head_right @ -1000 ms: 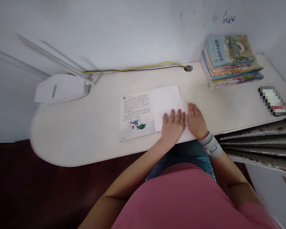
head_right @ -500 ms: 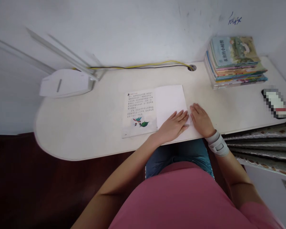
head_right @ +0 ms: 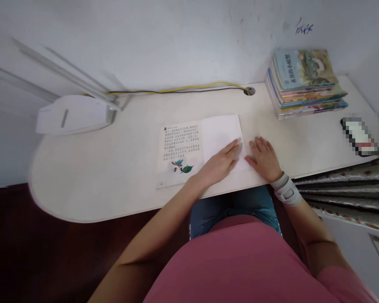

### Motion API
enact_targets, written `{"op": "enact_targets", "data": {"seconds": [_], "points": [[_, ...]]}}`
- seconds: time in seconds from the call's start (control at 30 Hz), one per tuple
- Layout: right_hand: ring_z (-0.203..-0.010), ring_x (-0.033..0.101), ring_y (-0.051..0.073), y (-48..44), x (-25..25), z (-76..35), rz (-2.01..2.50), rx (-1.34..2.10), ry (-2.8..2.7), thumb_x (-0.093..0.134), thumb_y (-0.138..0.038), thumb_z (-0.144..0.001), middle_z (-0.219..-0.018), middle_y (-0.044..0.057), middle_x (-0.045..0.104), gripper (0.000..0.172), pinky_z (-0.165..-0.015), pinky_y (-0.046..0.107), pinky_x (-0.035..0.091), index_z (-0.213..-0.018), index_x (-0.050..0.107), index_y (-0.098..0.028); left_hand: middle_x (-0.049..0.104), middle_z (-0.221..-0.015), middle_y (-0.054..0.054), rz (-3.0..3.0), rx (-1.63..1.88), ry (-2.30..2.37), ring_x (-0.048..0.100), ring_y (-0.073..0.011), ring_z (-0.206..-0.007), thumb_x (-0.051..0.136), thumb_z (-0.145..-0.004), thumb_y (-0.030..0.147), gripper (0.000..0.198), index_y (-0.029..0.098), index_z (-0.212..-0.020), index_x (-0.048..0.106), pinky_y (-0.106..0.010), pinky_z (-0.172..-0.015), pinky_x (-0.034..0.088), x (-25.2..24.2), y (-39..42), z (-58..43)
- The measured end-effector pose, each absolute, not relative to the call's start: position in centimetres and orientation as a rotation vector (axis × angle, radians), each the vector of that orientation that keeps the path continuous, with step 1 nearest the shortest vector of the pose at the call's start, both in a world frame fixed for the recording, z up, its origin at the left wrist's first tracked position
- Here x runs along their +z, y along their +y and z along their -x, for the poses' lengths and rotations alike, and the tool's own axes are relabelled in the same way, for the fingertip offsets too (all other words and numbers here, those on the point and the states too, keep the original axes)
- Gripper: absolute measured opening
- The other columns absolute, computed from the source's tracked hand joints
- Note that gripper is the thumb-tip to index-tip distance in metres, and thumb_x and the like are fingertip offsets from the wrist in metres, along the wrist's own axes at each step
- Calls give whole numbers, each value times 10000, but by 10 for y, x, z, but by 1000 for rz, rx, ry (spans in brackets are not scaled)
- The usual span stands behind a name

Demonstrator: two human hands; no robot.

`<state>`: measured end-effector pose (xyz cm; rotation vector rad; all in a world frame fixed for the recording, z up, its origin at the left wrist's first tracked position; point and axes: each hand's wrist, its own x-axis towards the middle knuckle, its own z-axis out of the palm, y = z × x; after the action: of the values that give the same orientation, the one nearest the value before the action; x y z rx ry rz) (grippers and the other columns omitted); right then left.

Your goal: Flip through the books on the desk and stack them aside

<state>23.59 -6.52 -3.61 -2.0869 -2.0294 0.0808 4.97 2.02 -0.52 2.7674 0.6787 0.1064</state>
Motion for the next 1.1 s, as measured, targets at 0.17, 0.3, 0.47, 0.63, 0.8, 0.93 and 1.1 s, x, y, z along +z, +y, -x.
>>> {"op": "enact_targets", "data": {"seconds": [0.17, 0.3, 0.47, 0.63, 0.8, 0.93, 1.1], "points": [[-1334, 426, 319, -59, -27, -251, 2050, 48, -2146, 389, -614, -918, -1468, 189, 448, 646, -1074, 481, 349, -1354, 523, -156, 217, -1573, -238, -2832, -73, 892, 129, -411, -1463, 466, -886, 612, 806, 85, -1478, 322, -640, -1141, 153, -1, 48, -53], [-1422, 301, 325, -47, -30, -271, 2012, 138, -2223, 414, -706, -860, -1533, 187, 352, 784, -1121, 523, 263, -1436, 429, -174, 214, -1574, -236, -2821, -173, 916, 130, -429, -1457, 383, -874, 692, 876, 93, -1503, 269, -657, -1131, 139, -5, 49, -54], [-1456, 235, 311, -42, -35, -275, 2012, 173, -2227, 366, -695, -884, -1564, 175, 293, 774, -1135, 550, 218, -1467, 382, -186, 223, -1574, -230, -2821, -123, 881, 153, -422, -1457, 368, -864, 714, 881, 116, -1504, 270, -662, -1128, 130, -8, 42, -51], [-1452, 242, 318, -44, -33, -270, 2015, 173, -2231, 345, -695, -890, -1561, 185, 295, 780, -1139, 544, 214, -1456, 397, -161, 241, -1571, -226, -2832, -113, 857, 179, -405, -1456, 363, -875, 700, 853, 118, -1494, 287, -652, -1128, 139, -10, 42, -50], [-1449, 243, 324, -43, -35, -272, 2003, 163, -2220, 386, -699, -875, -1557, 198, 296, 790, -1135, 554, 211, -1454, 399, -161, 269, -1562, -222, -2845, -151, 864, 221, -411, -1437, 401, -865, 695, 840, 130, -1481, 314, -645, -1115, 174, -3, 45, -53], [-1450, 240, 329, -43, -38, -274, 1997, 153, -2227, 396, -694, -874, -1560, 190, 294, 779, -1127, 561, 221, -1458, 394, -177, 448, -1445, -207, -2862, -118, 868, 399, -367, -1325, 387, -917, 609, 701, 132, -1431, 392, -541, -1058, 325, 10, 59, -64], [-1443, 262, 323, -43, -36, -272, 2012, 125, -2219, 389, -690, -879, -1557, 178, 309, 762, -1134, 544, 223, -1451, 410, -188, 529, -1275, -195, -2861, -137, 970, 524, -312, -1143, 352, -973, 377, 480, 155, -1381, 469, -402, -892, 440, 16, 91, -87]]}}
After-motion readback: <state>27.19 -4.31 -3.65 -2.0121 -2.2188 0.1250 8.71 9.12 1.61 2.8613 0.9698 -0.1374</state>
